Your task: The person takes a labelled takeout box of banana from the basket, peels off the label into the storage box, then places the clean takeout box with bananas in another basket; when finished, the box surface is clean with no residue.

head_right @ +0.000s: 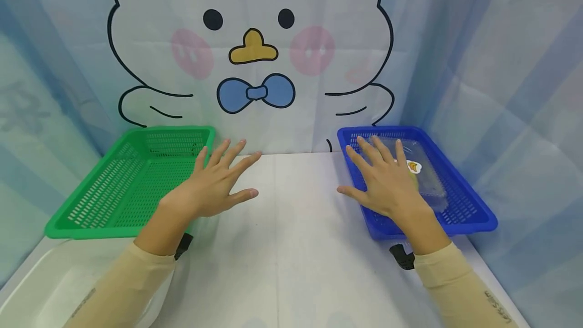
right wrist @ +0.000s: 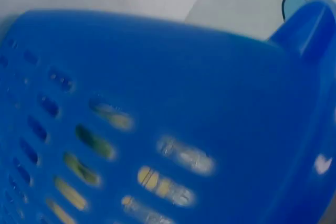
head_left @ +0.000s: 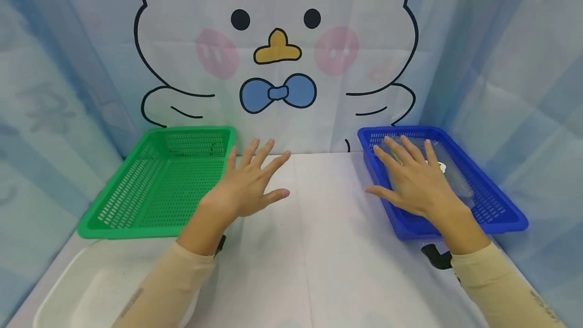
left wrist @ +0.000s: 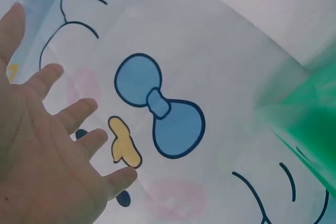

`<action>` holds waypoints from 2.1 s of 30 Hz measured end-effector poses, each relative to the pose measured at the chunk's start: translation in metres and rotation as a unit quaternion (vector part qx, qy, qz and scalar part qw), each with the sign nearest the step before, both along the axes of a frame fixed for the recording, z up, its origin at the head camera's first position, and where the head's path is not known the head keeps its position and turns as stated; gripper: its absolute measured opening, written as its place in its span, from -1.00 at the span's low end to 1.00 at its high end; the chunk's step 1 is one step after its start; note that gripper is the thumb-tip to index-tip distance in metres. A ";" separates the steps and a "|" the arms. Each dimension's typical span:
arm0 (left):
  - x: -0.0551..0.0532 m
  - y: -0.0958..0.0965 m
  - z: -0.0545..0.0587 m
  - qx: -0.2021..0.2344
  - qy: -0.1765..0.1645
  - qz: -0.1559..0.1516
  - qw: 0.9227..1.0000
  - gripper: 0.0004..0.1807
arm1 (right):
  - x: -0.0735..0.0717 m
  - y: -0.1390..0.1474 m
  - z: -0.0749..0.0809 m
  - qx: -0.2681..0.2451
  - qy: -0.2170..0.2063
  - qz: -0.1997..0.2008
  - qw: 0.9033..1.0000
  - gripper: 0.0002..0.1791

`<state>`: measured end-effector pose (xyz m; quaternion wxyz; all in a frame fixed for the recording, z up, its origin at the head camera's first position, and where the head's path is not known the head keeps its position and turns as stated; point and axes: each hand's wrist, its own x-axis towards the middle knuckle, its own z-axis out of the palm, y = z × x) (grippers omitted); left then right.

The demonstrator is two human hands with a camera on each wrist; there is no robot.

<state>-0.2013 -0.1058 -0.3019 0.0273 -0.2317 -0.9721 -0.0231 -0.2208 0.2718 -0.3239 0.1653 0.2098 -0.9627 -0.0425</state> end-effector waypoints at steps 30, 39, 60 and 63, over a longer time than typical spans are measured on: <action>-0.028 0.072 -0.010 0.043 -0.074 -0.051 0.995 -0.14 | -0.011 0.078 0.022 -0.048 -0.050 -0.038 0.997 -0.02; -0.030 0.089 -0.024 0.048 -0.083 -0.066 0.993 -0.15 | -0.014 0.107 0.008 -0.064 -0.055 -0.041 0.996 -0.05; -0.043 0.135 -0.042 0.056 -0.097 -0.094 0.989 -0.18 | -0.027 0.137 -0.006 -0.164 -0.123 -0.046 0.978 -0.14; -0.044 0.142 -0.044 0.062 -0.103 -0.100 0.988 -0.18 | -0.027 0.143 -0.006 -0.174 -0.129 -0.050 0.975 -0.14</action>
